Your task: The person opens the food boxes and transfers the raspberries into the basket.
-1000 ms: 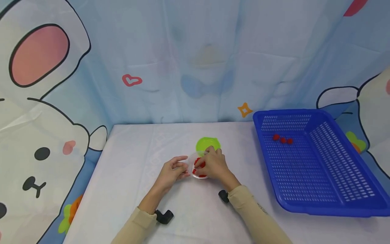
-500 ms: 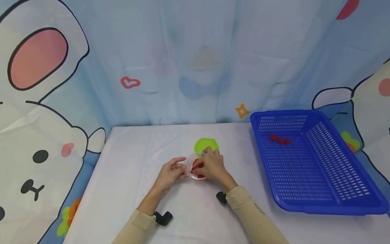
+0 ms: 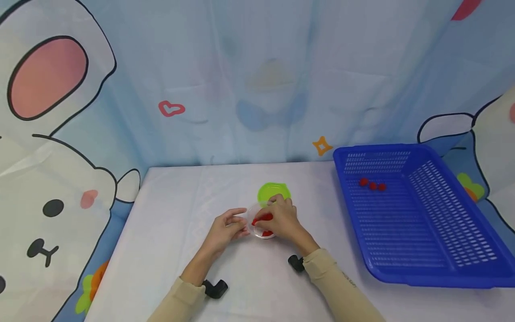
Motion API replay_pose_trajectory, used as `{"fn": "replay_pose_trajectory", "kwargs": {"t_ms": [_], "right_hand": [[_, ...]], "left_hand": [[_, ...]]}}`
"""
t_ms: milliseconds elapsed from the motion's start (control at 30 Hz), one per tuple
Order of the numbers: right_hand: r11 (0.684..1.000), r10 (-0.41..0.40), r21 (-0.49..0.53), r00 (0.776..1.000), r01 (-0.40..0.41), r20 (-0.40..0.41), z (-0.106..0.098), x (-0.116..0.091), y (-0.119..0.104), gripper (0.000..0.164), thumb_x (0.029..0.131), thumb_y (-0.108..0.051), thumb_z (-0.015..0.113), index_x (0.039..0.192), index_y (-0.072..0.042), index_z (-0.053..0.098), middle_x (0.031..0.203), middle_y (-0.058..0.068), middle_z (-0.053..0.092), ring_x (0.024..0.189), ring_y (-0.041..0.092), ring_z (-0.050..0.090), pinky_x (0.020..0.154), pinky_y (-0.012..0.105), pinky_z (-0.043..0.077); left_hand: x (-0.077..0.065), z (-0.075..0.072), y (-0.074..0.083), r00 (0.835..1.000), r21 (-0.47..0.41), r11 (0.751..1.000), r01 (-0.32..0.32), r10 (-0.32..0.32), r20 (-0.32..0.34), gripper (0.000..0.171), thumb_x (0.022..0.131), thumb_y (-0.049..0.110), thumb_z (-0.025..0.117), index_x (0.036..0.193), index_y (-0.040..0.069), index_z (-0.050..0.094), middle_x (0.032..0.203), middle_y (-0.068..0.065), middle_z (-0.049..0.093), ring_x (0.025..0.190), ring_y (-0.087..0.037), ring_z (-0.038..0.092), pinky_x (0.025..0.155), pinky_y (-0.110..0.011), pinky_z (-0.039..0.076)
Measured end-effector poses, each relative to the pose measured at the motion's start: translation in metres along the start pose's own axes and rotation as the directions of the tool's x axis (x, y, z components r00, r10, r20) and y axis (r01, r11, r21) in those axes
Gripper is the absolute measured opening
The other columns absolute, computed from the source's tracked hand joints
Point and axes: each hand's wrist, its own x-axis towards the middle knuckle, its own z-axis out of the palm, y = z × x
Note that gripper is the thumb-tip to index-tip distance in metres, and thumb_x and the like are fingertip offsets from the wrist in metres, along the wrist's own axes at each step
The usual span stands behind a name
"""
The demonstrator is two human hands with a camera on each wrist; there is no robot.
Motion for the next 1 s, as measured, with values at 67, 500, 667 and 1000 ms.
{"fn": "replay_pose_trajectory", "kwargs": {"t_ms": [67, 500, 667, 1000], "right_hand": [[0.999, -0.011, 0.031, 1.0, 0.011, -0.011, -0.001, -0.001, 0.002, 0.011, 0.081, -0.027, 0.086, 0.091, -0.026, 0.082, 0.125, 0.019, 0.052, 0.118, 0.04, 0.039, 0.087, 0.057, 0.04], [0.977, -0.089, 0.184, 0.989, 0.111, -0.122, -0.008, -0.001, 0.009, 0.013, 0.083, -0.018, 0.085, 0.096, -0.017, 0.082, 0.115, 0.017, 0.055, 0.113, 0.033, 0.043, 0.084, 0.049, 0.04], [0.971, -0.025, 0.233, 0.991, 0.056, -0.133, -0.023, -0.008, 0.005, 0.014, 0.085, -0.019, 0.083, 0.098, -0.016, 0.082, 0.119, 0.02, 0.053, 0.115, 0.038, 0.04, 0.084, 0.053, 0.043], [0.962, 0.003, 0.27, 0.989, 0.037, -0.146, -0.079, -0.03, -0.014, 0.019, 0.09, -0.02, 0.078, 0.108, -0.013, 0.079, 0.103, 0.005, 0.065, 0.096, 0.025, 0.052, 0.075, 0.037, 0.047]], "left_hand": [[0.0, 0.001, 0.0, 1.0, -0.002, 1.0, 0.001, -0.001, 0.003, 0.041, 0.095, -0.003, 0.066, 0.135, -0.004, 0.057, 0.102, -0.015, 0.061, 0.083, -0.019, 0.065, 0.081, -0.037, 0.062], [0.001, 0.002, 0.001, 1.0, 0.03, 0.999, 0.012, -0.012, -0.007, 0.04, 0.095, -0.002, 0.066, 0.134, -0.002, 0.058, 0.102, -0.016, 0.061, 0.084, -0.019, 0.065, 0.08, -0.035, 0.062], [0.0, 0.004, 0.002, 1.0, 0.019, 1.0, 0.014, -0.014, -0.005, 0.041, 0.095, -0.003, 0.066, 0.135, -0.005, 0.056, 0.101, -0.014, 0.061, 0.082, -0.018, 0.065, 0.079, -0.035, 0.062], [0.0, 0.004, 0.002, 1.0, 0.035, 0.999, 0.021, -0.021, -0.005, 0.041, 0.096, -0.003, 0.065, 0.136, -0.004, 0.056, 0.101, -0.014, 0.061, 0.082, -0.019, 0.066, 0.079, -0.035, 0.062]]}}
